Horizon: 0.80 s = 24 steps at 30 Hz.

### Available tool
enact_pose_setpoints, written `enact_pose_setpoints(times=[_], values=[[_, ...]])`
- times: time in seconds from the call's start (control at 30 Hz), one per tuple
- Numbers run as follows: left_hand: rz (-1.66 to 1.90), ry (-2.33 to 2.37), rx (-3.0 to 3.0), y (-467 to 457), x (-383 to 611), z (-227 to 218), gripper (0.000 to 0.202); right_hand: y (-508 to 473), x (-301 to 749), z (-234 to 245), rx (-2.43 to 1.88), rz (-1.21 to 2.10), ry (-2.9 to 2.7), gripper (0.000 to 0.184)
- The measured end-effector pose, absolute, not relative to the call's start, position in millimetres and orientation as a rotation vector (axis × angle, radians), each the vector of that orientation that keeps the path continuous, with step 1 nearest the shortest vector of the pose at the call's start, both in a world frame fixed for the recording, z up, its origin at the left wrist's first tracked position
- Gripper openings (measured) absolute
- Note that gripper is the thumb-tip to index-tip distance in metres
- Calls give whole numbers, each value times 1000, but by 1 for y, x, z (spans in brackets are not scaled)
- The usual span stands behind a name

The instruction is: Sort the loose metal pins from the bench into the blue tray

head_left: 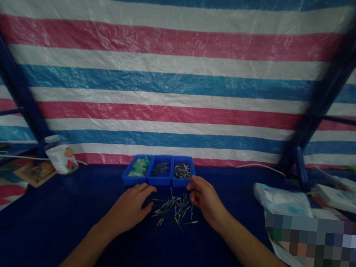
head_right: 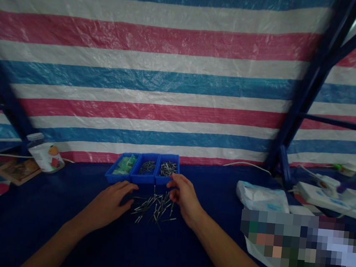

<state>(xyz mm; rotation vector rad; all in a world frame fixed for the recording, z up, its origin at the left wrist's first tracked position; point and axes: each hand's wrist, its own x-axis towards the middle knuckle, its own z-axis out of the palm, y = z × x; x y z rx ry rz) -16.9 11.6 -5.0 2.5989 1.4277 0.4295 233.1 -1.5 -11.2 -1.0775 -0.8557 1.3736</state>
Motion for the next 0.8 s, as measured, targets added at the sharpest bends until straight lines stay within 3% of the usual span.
enact_pose_setpoints(times=[0.33,0.8], values=[[220,1445,2638,16,-14,-6,20,-11,224,-4,-1174,1306,-1175,25],[289,1459,2649,21,-6,-12,17,-8,220,-8,-1195,1244,-1314,18]])
